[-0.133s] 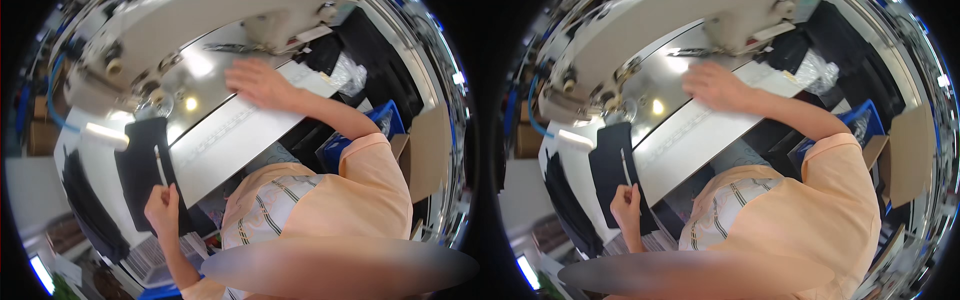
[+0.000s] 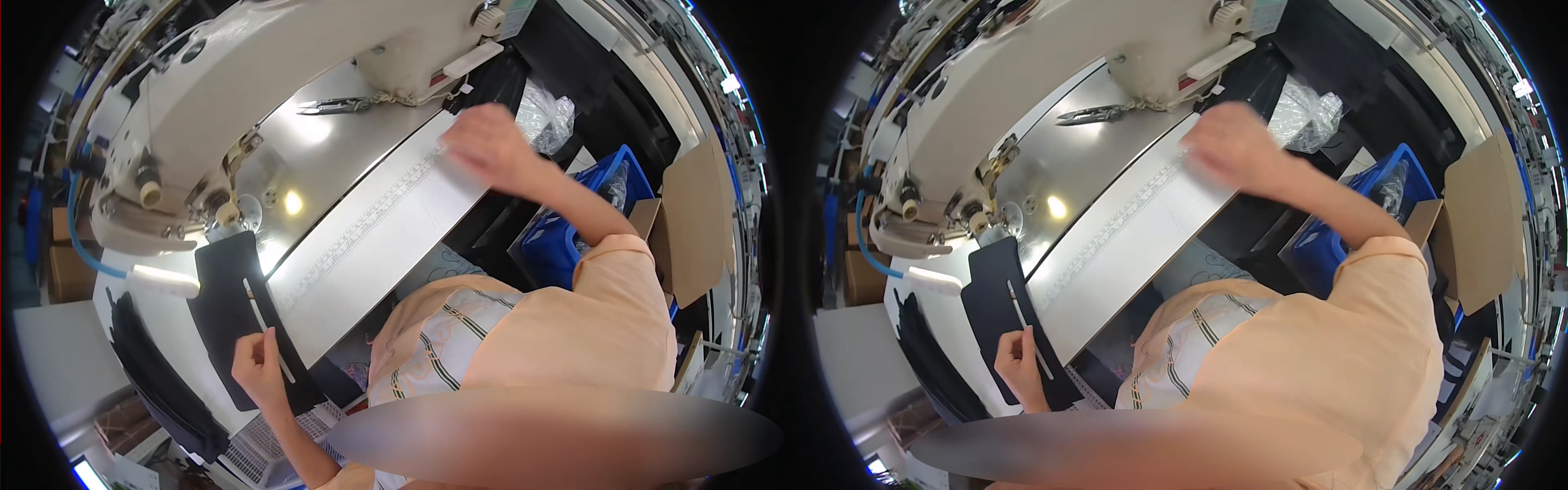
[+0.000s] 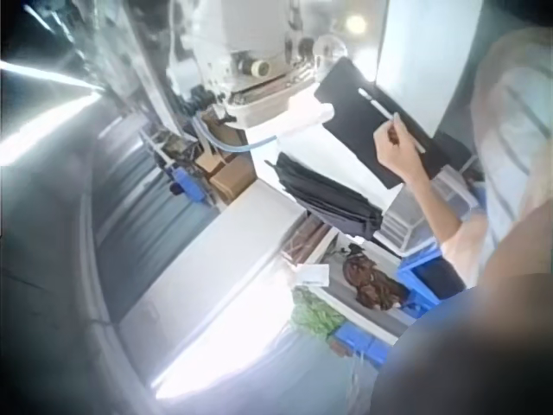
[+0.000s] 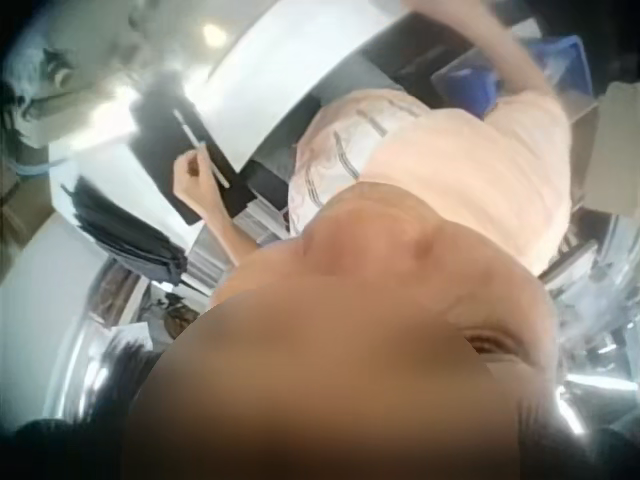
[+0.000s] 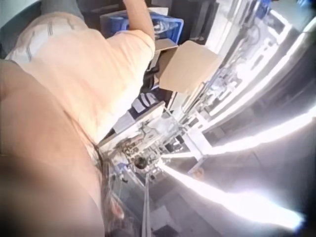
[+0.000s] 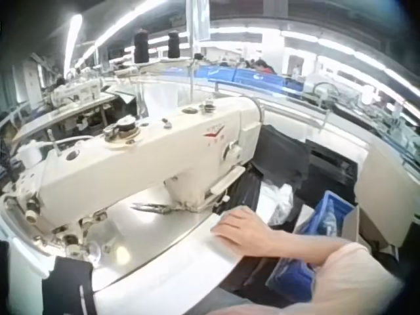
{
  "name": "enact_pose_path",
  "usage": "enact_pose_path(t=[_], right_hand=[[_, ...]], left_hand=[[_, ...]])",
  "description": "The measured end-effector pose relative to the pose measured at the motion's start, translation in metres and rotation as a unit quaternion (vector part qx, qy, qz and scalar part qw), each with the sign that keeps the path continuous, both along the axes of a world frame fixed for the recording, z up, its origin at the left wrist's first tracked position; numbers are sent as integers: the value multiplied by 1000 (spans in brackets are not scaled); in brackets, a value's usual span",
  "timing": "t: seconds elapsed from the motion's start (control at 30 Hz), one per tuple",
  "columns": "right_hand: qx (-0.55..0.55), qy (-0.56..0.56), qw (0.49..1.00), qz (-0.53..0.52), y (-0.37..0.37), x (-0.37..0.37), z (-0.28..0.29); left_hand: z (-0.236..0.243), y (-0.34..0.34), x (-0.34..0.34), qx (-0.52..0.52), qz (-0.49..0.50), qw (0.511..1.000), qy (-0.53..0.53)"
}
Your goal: Sew a zipper onto a piece of black leather material using a sewing machine.
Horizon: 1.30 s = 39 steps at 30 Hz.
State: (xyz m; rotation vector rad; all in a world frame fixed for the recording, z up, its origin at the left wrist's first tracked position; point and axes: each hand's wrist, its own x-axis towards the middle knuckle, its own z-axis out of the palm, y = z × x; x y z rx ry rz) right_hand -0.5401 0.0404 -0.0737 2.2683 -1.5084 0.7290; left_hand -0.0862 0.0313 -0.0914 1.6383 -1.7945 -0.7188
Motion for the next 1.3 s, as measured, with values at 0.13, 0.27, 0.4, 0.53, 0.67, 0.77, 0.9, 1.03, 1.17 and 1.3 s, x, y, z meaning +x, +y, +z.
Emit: enact_pose_path(t=[0.13,0.27,0.4,0.53,0.67,0.77,0.9,1.03,1.17,1.3], right_hand=[[32,-27,954,-298,16,-164,18],[28,-13,954,-298,-2,-232,-12],[25,-658,727,-196,0,-260,3],[-158,-662,707,-193,6,-249,6],[-60,-198,977,-52,10,-28,46],[61,-59,981,173,2,91,2],[128,-70,950,274,-6,170,-31],[138,-71,951,266,1,177,-31],[146,-46,955,252,10,160,-24],[176,-50,948,262,5,159,-10]], left_hand=[[4,-40,13,-45,-178,955,-235],[-18,-72,13,-88,-73,950,-291],[-19,-86,12,-119,-80,952,-271],[-11,-78,13,-146,-74,969,-185],[-4,-53,-12,-201,-86,959,-182],[-4,-33,-37,-306,-118,923,-199],[1,-7,-27,-277,-174,898,-292],[-5,20,-11,-191,-225,938,-184],[-3,34,-11,-192,-219,945,-152],[0,43,-22,-195,-238,933,-187]])
